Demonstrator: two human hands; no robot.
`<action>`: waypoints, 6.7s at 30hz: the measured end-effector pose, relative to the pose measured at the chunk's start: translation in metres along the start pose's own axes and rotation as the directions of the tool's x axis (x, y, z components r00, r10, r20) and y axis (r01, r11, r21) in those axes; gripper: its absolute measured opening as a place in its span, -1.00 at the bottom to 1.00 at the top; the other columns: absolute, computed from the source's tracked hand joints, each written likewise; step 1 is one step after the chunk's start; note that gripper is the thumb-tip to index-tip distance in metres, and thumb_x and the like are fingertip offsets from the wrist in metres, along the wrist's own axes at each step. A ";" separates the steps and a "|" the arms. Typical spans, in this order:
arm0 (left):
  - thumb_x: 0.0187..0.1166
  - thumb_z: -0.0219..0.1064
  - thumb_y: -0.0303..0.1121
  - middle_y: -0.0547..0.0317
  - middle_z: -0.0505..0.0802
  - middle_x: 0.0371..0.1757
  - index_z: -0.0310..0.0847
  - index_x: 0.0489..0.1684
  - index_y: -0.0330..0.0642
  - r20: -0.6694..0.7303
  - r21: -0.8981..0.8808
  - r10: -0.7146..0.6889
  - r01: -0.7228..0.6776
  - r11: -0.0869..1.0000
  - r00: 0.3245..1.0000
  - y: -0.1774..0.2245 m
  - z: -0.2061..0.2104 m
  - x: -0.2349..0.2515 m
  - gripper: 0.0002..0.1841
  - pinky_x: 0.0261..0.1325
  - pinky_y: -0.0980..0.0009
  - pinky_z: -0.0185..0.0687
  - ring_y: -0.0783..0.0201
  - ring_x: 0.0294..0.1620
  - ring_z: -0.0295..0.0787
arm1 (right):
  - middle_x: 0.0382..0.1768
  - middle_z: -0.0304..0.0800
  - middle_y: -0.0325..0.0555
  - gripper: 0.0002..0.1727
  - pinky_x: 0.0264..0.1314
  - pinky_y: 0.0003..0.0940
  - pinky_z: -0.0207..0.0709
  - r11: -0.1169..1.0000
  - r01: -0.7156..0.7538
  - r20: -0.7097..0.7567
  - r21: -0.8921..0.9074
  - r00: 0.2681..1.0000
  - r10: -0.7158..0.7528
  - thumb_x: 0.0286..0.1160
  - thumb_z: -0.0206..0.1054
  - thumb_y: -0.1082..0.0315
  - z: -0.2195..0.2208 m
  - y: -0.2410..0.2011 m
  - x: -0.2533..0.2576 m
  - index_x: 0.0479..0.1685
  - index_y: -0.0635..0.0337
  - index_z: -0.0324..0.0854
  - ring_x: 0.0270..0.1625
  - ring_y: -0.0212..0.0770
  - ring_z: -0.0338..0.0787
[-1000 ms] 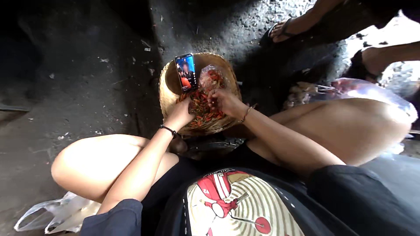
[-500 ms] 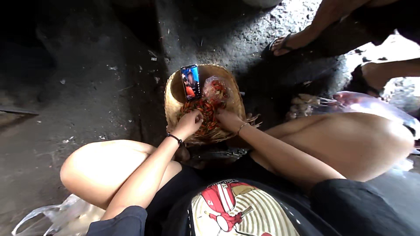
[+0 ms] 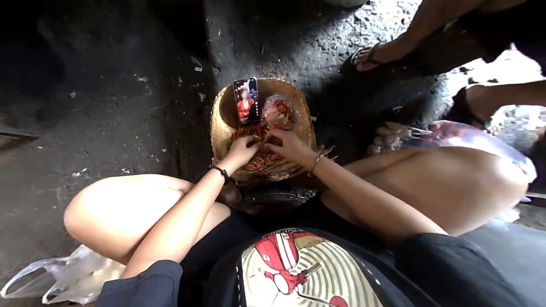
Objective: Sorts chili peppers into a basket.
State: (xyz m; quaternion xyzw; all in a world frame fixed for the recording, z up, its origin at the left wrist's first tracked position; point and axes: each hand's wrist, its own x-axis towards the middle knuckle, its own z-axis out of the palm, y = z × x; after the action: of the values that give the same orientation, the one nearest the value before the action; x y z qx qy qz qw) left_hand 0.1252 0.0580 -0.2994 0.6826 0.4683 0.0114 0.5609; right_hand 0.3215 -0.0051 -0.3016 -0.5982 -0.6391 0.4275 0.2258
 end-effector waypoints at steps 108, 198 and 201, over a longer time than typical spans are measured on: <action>0.71 0.32 -0.20 -0.07 0.88 0.11 0.77 0.15 -0.19 -0.117 0.501 0.076 -0.007 0.865 0.990 -0.004 -0.006 -0.002 -0.71 0.54 -0.24 0.39 -0.07 0.26 0.79 | 0.02 0.81 0.11 -0.67 0.21 -0.06 0.60 0.904 -0.378 0.141 0.200 0.924 0.355 0.82 0.14 0.27 0.030 0.022 0.008 0.11 0.33 0.73 0.04 -0.08 0.76; 0.73 0.34 -0.27 -0.19 0.84 0.17 0.74 0.20 -0.29 -0.077 0.207 0.005 0.011 0.978 0.997 -0.012 -0.003 0.004 -0.71 0.47 -0.16 0.53 -0.09 0.30 0.76 | 0.25 0.73 0.26 -0.72 0.51 0.16 0.50 0.879 -0.278 -0.204 -0.388 0.956 0.212 0.72 0.22 0.33 -0.047 0.014 0.029 0.11 0.35 0.73 0.40 0.21 0.70; 0.71 0.36 -0.27 -0.19 0.86 0.16 0.78 0.16 -0.28 -0.084 0.264 0.014 0.009 0.965 0.996 -0.014 -0.002 0.004 -0.72 0.48 -0.15 0.54 -0.10 0.30 0.77 | 0.27 0.73 0.23 -0.73 0.50 0.16 0.50 0.883 -0.274 -0.231 -0.381 0.953 0.196 0.66 0.31 0.33 -0.046 0.010 0.028 0.14 0.32 0.73 0.40 0.20 0.69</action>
State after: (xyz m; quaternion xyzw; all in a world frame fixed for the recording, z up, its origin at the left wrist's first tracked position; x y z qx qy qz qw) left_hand 0.1180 0.0611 -0.3118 0.7506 0.4884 -0.0213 0.4445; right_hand 0.3590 0.0335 -0.2917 -0.7424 -0.6128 0.2512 0.1007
